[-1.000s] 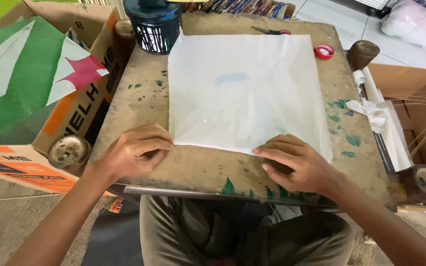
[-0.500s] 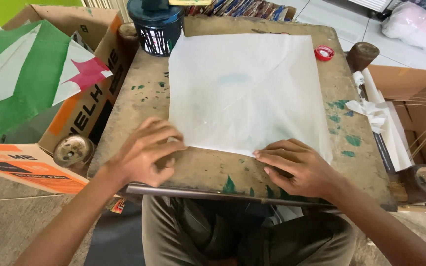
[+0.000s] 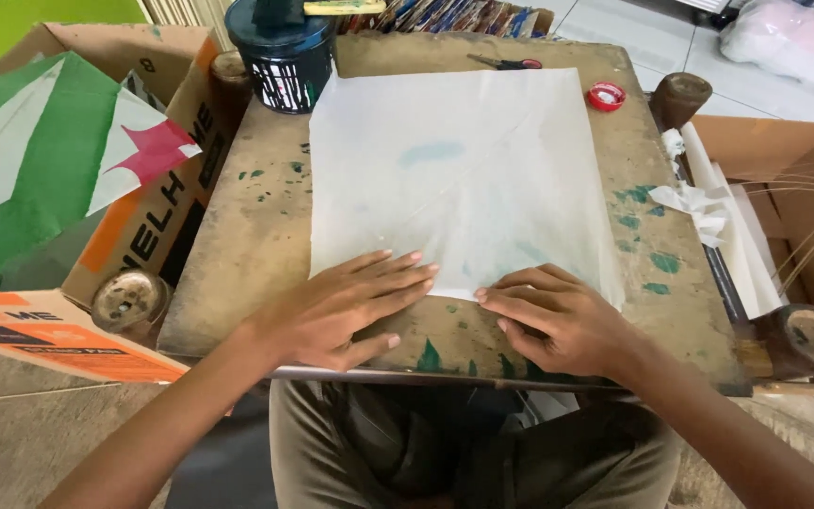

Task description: Folding and smoothing the paper edges of a kite over its frame to secure it.

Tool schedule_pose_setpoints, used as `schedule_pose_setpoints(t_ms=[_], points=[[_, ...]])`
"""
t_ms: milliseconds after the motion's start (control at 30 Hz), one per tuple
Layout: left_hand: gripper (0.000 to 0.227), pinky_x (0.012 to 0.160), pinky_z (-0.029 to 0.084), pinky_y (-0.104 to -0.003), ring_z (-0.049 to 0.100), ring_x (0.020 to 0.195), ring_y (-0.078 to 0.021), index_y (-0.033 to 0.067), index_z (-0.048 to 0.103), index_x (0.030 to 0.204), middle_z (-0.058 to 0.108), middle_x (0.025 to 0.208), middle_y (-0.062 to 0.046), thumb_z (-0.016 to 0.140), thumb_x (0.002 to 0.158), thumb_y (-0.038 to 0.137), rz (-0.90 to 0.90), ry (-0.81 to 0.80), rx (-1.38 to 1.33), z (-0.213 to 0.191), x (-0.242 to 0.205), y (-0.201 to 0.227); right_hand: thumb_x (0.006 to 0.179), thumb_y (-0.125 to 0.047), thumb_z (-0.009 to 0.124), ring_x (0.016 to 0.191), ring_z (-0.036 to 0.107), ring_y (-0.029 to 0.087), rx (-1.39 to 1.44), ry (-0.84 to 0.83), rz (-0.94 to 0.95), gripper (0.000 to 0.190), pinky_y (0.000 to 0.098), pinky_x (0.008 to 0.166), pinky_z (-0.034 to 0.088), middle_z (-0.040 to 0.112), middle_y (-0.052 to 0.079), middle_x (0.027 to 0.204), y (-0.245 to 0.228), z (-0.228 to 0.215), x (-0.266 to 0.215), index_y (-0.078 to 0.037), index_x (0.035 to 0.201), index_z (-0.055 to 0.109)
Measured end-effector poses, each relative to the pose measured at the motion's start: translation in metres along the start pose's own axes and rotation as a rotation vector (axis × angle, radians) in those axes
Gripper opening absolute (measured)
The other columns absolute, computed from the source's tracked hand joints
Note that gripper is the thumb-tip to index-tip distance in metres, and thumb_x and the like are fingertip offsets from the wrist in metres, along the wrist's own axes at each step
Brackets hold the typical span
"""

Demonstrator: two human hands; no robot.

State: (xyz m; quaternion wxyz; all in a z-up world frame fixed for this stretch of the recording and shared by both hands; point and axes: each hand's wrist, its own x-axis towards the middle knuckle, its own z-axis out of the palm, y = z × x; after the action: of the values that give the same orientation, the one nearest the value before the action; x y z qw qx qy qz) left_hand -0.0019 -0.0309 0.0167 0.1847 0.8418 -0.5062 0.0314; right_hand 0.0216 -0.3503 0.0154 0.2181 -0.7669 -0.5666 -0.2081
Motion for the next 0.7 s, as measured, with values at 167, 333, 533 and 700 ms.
schedule_pose_setpoints(t_ms=[167, 333, 533, 700], points=[[0.061, 0.121, 0.023, -0.056, 0.036, 0.148, -0.0395, 0.0004, 0.044, 0.151, 0.044, 0.158, -0.019, 0.050, 0.097, 0.029, 0.009, 0.027, -0.031, 0.000, -0.003, 0.002, 0.093, -0.008, 0.063, 0.101, 0.073, 0.028, -0.045, -0.002, 0.007, 0.029, 0.0397, 0.079, 0.058, 0.078, 0.007, 0.106, -0.002, -0.001, -0.003, -0.012, 0.121, 0.073], [0.062, 0.119, 0.026, -0.057, 0.038, 0.147, -0.0399, 0.0028, 0.043, 0.152, 0.045, 0.159, -0.017, 0.051, 0.097, 0.029, 0.014, 0.028, -0.041, 0.003, -0.003, 0.001, 0.095, -0.007, 0.060, 0.102, 0.073, 0.027, -0.071, 0.002, -0.028, 0.033, 0.0379, 0.081, 0.058, 0.079, 0.007, 0.107, -0.002, -0.002, -0.007, -0.013, 0.125, 0.072], [0.062, 0.116, 0.030, -0.059, 0.043, 0.143, -0.0414, 0.0016, 0.046, 0.150, 0.049, 0.155, -0.019, 0.052, 0.096, 0.030, 0.012, 0.031, -0.053, -0.002, -0.004, 0.004, 0.095, -0.006, 0.062, 0.104, 0.074, 0.028, -0.077, 0.006, -0.028, 0.032, 0.0387, 0.082, 0.059, 0.079, 0.008, 0.107, -0.005, -0.001, -0.007, -0.013, 0.124, 0.073], [0.061, 0.115, 0.031, -0.060, 0.046, 0.141, -0.0415, 0.0028, 0.050, 0.148, 0.053, 0.151, -0.019, 0.055, 0.093, 0.029, 0.013, 0.053, -0.038, 0.000, -0.004, 0.005, 0.097, -0.019, 0.060, 0.122, 0.067, 0.032, -0.056, -0.056, 0.059, 0.041, 0.0466, 0.094, 0.057, 0.070, 0.011, 0.135, -0.011, 0.014, -0.012, -0.013, 0.137, 0.065]])
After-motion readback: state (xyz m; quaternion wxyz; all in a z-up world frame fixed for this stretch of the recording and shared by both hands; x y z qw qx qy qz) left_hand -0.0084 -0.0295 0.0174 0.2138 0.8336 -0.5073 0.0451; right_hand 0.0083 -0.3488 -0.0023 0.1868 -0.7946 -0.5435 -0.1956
